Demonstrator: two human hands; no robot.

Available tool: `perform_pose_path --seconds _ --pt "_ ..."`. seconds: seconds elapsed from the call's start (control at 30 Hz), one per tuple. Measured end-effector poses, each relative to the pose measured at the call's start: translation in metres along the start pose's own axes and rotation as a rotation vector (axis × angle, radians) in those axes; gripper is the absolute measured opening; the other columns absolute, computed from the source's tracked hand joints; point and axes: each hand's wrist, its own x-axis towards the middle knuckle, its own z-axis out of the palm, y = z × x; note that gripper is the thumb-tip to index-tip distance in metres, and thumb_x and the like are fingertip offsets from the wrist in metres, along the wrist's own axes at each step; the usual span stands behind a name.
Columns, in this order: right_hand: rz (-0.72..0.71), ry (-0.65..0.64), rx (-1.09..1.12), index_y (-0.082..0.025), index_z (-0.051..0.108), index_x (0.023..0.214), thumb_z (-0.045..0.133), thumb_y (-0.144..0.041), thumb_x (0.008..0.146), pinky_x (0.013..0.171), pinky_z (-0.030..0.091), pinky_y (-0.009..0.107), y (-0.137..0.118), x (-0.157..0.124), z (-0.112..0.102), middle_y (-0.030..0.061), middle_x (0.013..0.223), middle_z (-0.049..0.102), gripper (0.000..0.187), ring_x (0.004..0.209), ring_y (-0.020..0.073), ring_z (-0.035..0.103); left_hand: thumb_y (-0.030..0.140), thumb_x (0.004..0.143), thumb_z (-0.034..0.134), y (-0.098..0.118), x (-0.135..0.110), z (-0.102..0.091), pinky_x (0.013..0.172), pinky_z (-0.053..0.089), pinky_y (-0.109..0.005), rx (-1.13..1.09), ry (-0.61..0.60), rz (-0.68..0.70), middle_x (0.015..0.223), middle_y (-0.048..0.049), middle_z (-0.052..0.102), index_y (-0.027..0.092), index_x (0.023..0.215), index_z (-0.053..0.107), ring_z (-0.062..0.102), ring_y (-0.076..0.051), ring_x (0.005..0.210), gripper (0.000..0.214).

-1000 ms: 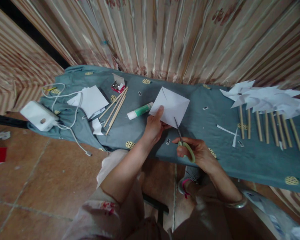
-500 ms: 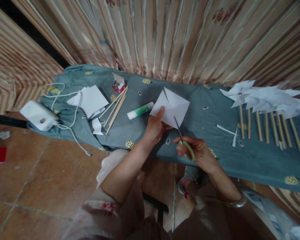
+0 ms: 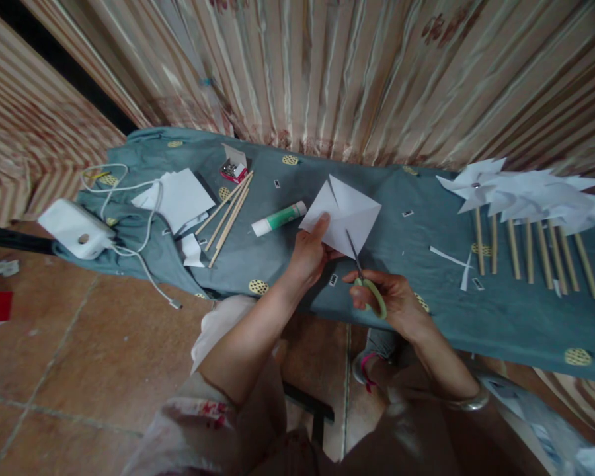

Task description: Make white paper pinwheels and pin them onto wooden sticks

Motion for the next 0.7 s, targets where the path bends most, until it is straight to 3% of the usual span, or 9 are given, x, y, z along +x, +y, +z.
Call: perform_pose_path --seconds 0.33,0.5,0.7 --pt "0.017 0.034 0.023 -0.021 0.074 0.072 0.092 -0.047 0.048 0.044 0.04 0.024 -0.0028 0.0004 0.0035 -0.0047 0.048 0.058 0.04 0.043 0.0087 0.049 0.037 0.089 0.062 -0.003 -0.0003 -0.0013 0.074 0.06 -0.035 0.009 -0.021 0.004 0.065 -0.0019 0.067 0.016 0.093 0.061 0.071 -0.02 0.072 0.022" --pt "-0.013 0.028 -0.006 -0.02 0.074 0.072 0.091 -0.047 0.05 0.044 0.041 0.026 -0.0023 0.0008 0.0022 -0.0039 0.048 0.059 0.038 0.044 0.0106 0.051 0.033 0.093 0.055 -0.0016 -0.0026 0.0005 0.076 0.06 -0.037 0.014 -0.026 -0.017 0.065 -0.0019 0.066 0.017 0.09 0.061 0.071 -0.02 0.073 0.017" --pt "-0.033 0.021 -0.04 -0.02 0.073 0.074 0.089 -0.045 0.055 0.045 0.042 0.027 -0.0005 0.0013 0.0003 -0.0027 0.05 0.059 0.035 0.046 0.0114 0.052 0.036 0.09 0.06 -0.0048 -0.0026 -0.0012 0.075 0.061 -0.035 0.009 -0.04 -0.014 0.063 -0.0012 0.065 0.015 0.094 0.061 0.069 -0.018 0.067 0.021"
